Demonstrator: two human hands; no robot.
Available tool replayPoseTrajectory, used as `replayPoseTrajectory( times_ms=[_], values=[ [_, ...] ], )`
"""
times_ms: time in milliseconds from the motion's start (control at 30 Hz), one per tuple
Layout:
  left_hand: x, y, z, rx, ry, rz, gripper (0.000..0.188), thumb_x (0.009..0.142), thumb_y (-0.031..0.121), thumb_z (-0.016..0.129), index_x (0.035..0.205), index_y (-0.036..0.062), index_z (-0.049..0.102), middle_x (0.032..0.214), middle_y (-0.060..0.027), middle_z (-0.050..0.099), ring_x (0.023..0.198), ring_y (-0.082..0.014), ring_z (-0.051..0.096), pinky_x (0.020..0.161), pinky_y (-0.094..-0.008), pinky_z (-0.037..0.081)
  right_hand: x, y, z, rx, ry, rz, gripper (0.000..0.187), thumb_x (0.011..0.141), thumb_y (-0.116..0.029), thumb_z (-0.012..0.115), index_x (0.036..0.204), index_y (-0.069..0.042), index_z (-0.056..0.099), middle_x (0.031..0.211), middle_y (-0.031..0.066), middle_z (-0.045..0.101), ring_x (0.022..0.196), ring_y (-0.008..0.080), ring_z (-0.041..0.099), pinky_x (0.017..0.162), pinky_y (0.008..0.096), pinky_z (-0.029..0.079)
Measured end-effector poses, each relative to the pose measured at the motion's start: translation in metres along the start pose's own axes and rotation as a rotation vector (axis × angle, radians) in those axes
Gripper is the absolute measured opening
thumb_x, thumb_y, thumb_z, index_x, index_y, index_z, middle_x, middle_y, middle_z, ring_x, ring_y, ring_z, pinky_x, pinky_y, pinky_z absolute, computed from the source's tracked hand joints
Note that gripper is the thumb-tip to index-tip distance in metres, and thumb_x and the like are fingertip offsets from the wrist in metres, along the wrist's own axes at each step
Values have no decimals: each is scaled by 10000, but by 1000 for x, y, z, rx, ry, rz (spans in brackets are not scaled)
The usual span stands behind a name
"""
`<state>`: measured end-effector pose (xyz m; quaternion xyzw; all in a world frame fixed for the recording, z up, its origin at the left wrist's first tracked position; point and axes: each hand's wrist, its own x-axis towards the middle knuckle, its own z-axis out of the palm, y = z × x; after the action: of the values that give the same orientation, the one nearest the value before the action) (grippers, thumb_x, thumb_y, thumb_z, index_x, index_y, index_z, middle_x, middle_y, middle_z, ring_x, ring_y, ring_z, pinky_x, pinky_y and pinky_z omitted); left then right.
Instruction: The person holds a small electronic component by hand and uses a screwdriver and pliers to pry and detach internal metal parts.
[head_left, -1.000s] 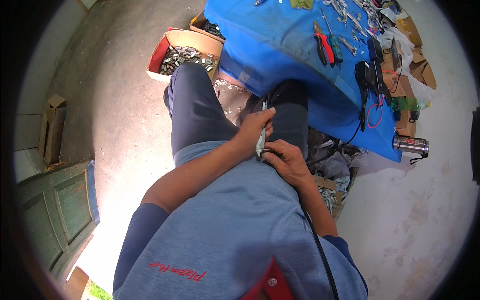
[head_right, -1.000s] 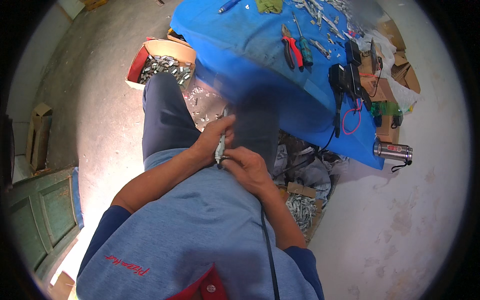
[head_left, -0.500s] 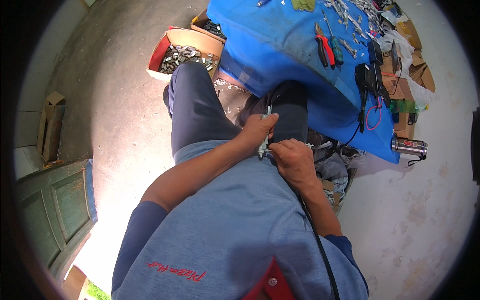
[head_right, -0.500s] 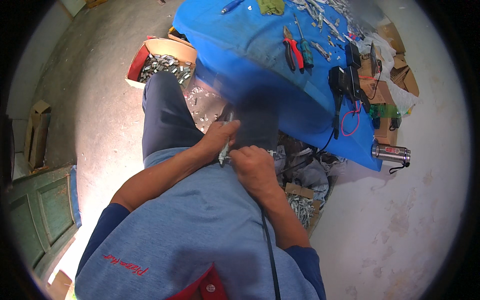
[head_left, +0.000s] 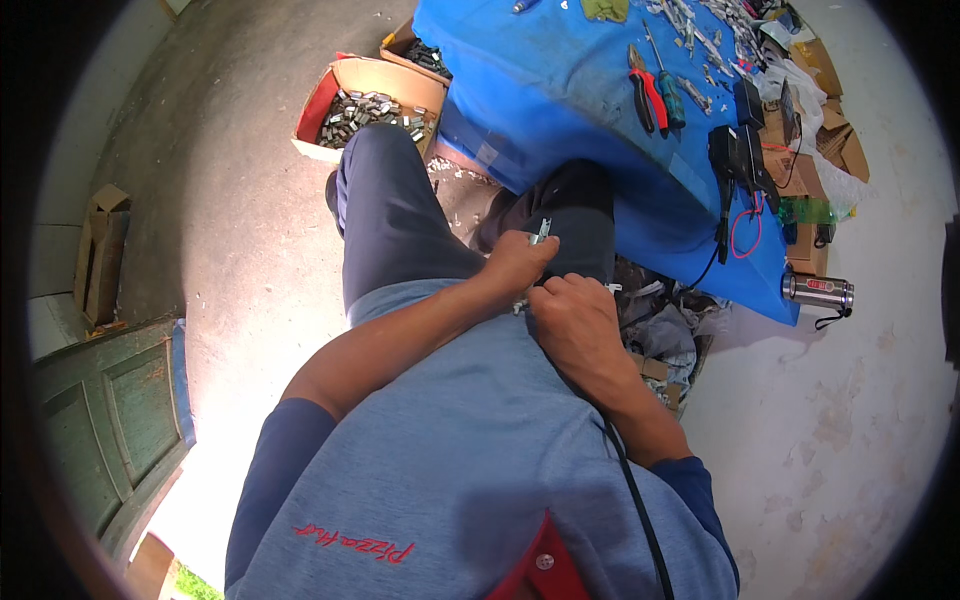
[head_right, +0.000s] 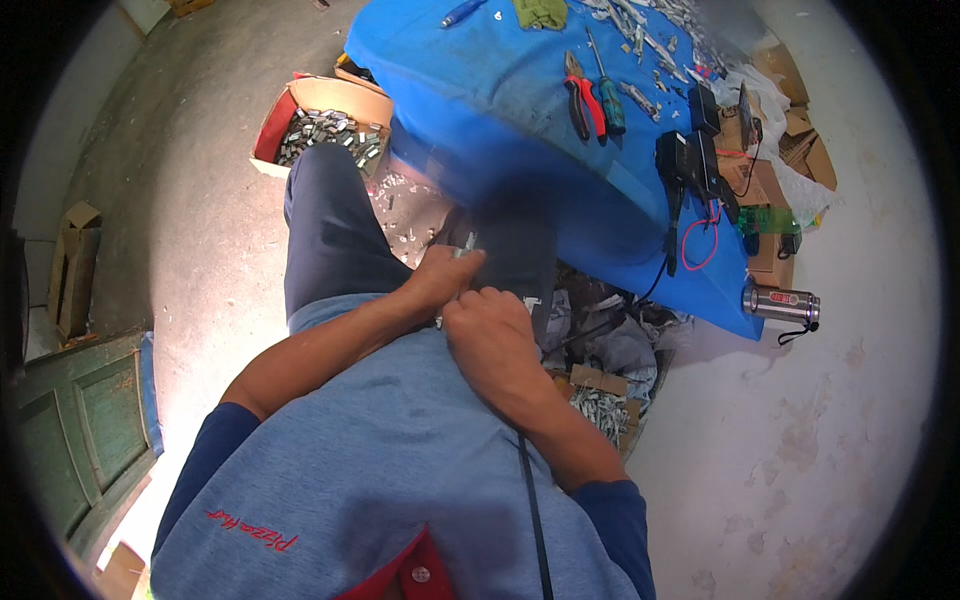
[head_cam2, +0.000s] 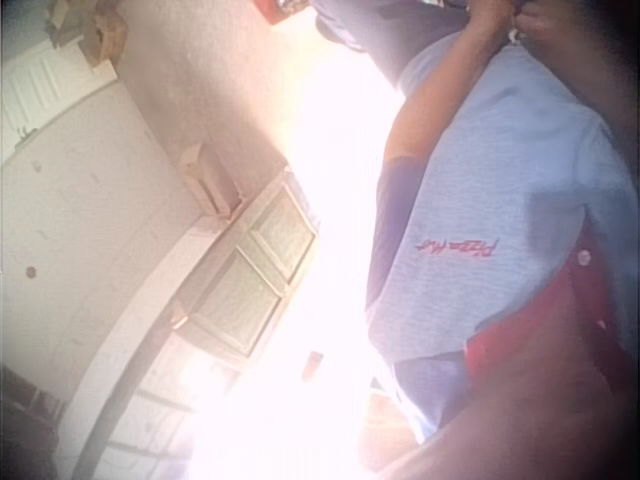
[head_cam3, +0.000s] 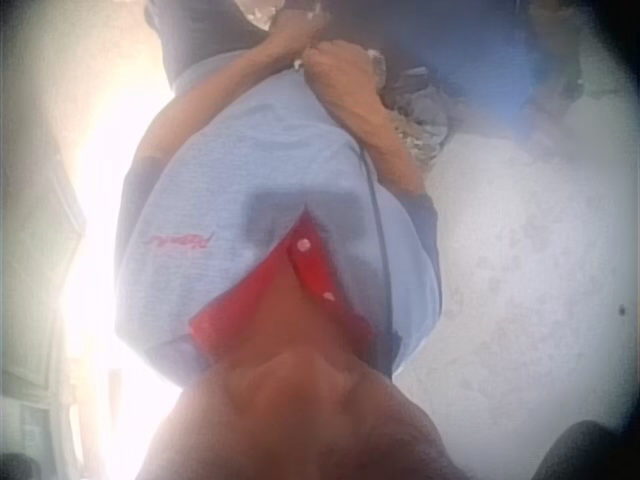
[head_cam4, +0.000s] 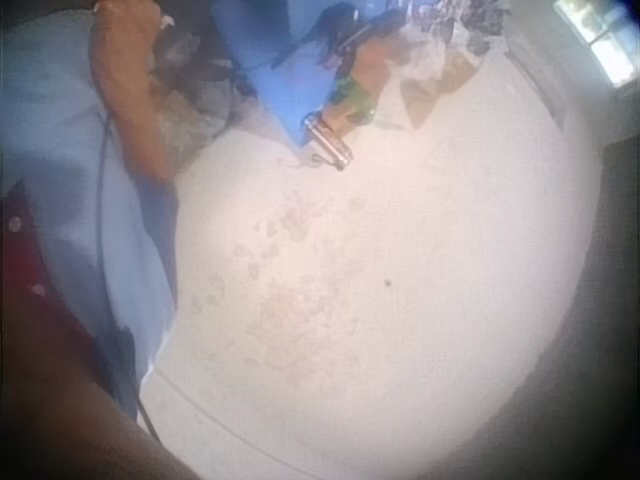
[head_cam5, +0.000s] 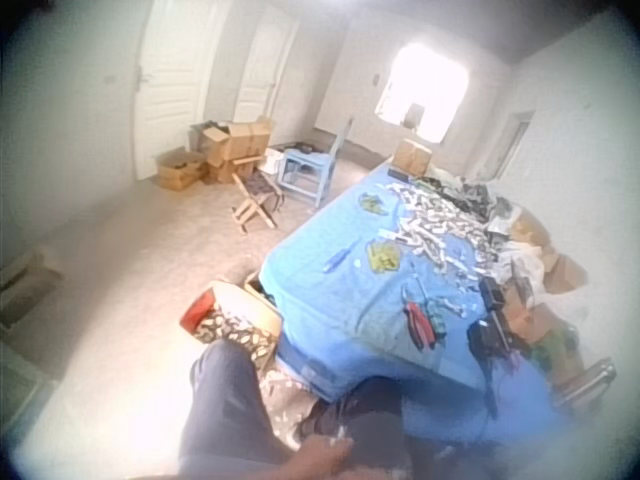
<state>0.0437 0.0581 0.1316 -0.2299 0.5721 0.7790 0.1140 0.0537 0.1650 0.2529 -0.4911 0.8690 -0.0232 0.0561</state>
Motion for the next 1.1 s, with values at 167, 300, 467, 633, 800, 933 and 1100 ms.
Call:
replayPoseTrajectory(
  times_ms=[167,300,467,633,800,933,1100],
  values=[
    [3,-2,-7,-251,-67,-85,351,904,317,584,658,69,553,594,-16,509,508,-112,466,457,-294,355,4,14,9,132,53,42,32,718,-71,627,749,-74,636,728,79,604,744,260,600,676,389,473],
    [-2,3,-17,-496,-230,-162,362,940,326,552,654,110,505,554,-2,468,461,-104,440,414,-264,339,0,21,15,409,102,137,107,760,-95,651,861,-74,679,797,102,641,787,290,625,700,405,493],
    [-4,8,-21,-627,-269,-153,389,960,374,533,662,136,459,517,-6,460,416,-120,420,391,-262,330,-13,20,26,736,38,350,171,823,-113,659,972,-37,690,860,130,685,774,264,664,696,330,510],
    [-5,7,-23,-669,-332,-119,411,965,409,523,665,137,455,515,-11,468,403,-133,422,390,-270,335,-24,23,42,1069,20,473,181,859,-106,651,1001,0,687,806,86,691,726,115,628,682,248,490],
    [-8,11,-22,-686,-329,-128,415,967,419,520,671,135,458,510,-11,464,401,-136,417,390,-273,334,-25,26,44,1351,-58,537,177,867,-95,646,996,17,694,806,22,683,746,69,602,689,223,483],
    [-5,7,-22,-707,-367,-124,419,968,428,516,675,135,458,519,-11,469,408,-135,418,394,-271,335,-25,32,49,1405,-93,507,178,902,-114,658,1026,9,688,803,12,665,729,69,593,664,207,476],
    [-7,14,-25,-730,-379,-112,425,967,436,508,679,126,458,559,-19,485,451,-130,433,426,-267,348,-14,21,38,661,276,216,118,801,-63,678,915,-36,690,791,70,676,708,212,646,651,304,501]
  ],
)
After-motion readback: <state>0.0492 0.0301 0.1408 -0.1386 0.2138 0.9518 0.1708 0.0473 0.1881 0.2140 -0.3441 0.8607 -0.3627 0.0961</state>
